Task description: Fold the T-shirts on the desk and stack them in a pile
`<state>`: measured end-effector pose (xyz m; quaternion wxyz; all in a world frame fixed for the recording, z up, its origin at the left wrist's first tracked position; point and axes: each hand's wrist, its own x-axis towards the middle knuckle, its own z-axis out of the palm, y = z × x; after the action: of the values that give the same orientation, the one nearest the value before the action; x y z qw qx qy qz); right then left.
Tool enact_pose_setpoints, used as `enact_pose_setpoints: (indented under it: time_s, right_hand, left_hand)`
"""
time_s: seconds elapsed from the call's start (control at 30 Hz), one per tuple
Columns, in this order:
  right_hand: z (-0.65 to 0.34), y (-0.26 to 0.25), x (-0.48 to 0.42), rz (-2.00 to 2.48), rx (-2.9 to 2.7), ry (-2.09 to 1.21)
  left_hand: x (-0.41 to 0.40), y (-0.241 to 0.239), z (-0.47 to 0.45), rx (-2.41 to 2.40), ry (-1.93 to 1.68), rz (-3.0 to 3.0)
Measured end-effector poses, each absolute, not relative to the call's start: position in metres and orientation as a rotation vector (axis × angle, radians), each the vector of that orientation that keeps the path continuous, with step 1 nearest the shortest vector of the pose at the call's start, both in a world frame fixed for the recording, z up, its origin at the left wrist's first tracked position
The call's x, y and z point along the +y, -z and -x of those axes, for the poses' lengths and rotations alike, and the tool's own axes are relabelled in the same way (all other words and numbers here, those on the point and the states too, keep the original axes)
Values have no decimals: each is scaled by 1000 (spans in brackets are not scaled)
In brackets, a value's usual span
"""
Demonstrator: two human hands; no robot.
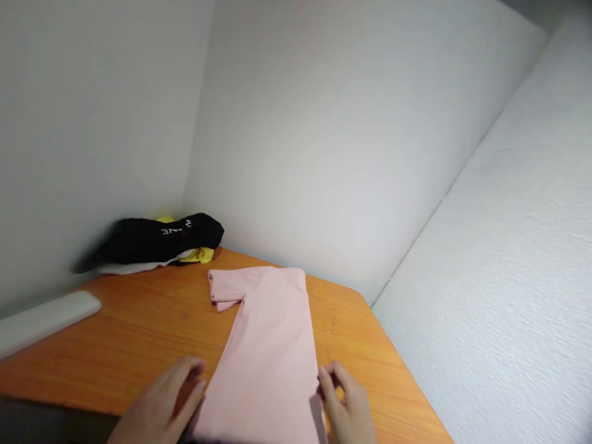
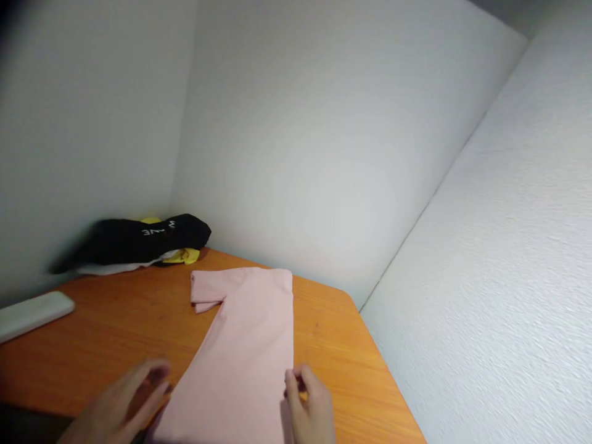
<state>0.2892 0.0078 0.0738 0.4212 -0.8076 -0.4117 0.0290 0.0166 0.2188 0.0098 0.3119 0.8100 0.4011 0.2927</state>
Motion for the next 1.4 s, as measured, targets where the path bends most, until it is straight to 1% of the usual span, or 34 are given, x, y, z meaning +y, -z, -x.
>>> enact_pose_setpoints:
  time_s: [0.07,0.13,0.23,0.4,0.57,0.67,0.83,0.93,1.0,1.1,1.23,1.4]
  right_hand:
    - [-303,-91,55,1952,-1204,-64]
    - [-323,-94,103,1941,-1331,-61]
    - [-357,-86,167,2018,-1437,-46]
    - [-400,-70,234,2164,-1445,31]
    - [-434,-43,266,2442,-1450,116]
    - [-450,-30,281,2479,-1450,133]
    - [-460,-34,304,2495,-1476,114]
    - [-452,-44,324,2423,-1550,180]
    - [-441,-50,342,2281,-1569,203]
    - [-421,-54,374,2126,-1545,147]
    - [-409,-53,412,2101,-1580,96]
    - [-420,-55,439,2119,-1609,51]
  left_hand:
    - [250,-45,-45,1029,-763,-2239]
    - [282,-70,-74,1032,-725,-2396]
    - [320,-84,-112,1076,-638,-2675]
    - [356,-70,-146,1068,-554,-2876]
    - [386,-61,-154,1013,-410,-2892]
    - [402,-56,-159,1050,-358,-2944]
    - [414,-49,-166,1030,-350,-2972]
    - [431,-63,-167,1053,-330,-2883]
    - [449,-75,-167,1133,-416,-2835]
    - [477,-83,-170,1315,-545,-2783]
    - [499,-67,-174,1490,-512,-2717]
    - [507,-48,-172,1537,-448,-2674]
